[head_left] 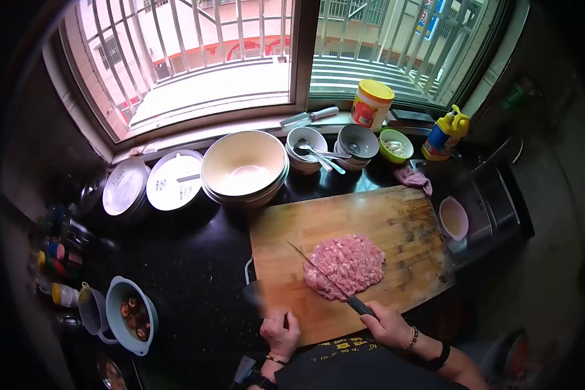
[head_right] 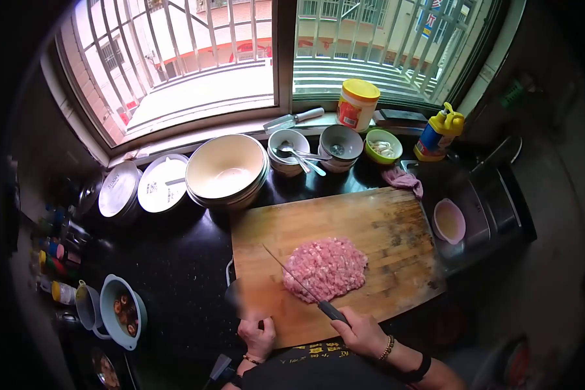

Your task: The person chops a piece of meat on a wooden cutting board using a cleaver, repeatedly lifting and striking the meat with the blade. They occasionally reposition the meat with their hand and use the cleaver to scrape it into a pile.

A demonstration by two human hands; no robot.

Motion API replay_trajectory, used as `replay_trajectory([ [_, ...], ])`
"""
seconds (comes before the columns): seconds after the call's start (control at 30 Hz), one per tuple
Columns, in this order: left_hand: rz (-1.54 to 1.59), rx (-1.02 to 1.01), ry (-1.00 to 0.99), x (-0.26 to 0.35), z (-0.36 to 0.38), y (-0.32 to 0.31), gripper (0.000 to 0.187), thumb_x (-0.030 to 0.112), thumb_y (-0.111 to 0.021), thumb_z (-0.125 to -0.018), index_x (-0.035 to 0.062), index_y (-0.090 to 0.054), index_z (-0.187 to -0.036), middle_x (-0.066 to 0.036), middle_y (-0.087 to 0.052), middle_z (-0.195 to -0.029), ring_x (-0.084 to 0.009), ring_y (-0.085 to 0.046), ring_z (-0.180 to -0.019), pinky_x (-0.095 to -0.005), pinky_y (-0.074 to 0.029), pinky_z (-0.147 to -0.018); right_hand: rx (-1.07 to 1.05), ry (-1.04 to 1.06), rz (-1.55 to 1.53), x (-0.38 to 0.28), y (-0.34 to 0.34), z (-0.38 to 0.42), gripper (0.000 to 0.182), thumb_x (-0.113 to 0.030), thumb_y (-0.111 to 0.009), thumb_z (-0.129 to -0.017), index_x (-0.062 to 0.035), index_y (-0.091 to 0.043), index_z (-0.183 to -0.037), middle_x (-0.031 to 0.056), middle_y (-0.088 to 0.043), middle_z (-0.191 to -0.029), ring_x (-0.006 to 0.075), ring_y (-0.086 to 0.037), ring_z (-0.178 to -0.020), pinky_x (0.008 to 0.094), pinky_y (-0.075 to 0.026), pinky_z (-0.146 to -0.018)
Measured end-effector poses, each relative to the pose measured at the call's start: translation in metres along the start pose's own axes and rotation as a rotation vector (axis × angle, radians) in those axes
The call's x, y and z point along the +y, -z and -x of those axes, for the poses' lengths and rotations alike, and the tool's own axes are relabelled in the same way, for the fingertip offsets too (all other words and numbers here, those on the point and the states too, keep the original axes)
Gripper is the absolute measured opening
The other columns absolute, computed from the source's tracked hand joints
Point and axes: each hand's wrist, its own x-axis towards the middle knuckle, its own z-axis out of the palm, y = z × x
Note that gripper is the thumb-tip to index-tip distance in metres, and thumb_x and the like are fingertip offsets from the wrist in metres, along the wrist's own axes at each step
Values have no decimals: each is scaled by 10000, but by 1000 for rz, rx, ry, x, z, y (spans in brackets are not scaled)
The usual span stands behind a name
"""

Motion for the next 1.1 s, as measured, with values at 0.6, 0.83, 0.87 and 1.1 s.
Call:
replay_trajectory([
  [0.6,17,13,4,-1,0,-2,57,28,-613,-736,63,-570,-748,-109,-542,-697,-302,-563,-635,-379,-448,-565,-57,124,77,27,-15,-9,280,-287,-558,-891,-54,-553,-1047,165,-606,-697,356,-618,-667,412,-480,-591],
  [0.83,26,-12,28,-3,0,-1,42,44,-607,-748,61,-568,-746,-105,-544,-696,-298,-565,-630,-378,-449,-563,-65,188,16,-14,12,5,307,-296,-569,-889,-47,-551,-1069,175,-607,-708,347,-625,-678,391,-487,-606],
  [0.87,27,-1,36,-3,0,-2,42,44,-607,-748,61,-568,-746,-105,-544,-696,-298,-565,-630,-378,-449,-563,-29,305,-41,-15,11,7,311,-298,-572,-888,-46,-552,-1070,173,-608,-706,346,-626,-677,387,-488,-607],
  [1.1,12,6,27,4,-3,1,51,65,-630,-734,73,-587,-761,-101,-569,-736,-292,-592,-693,-378,-479,-619,-207,37,166,34,-10,-12,318,-324,-541,-897,-48,-537,-1056,219,-617,-773,406,-608,-752,457,-478,-642],
])
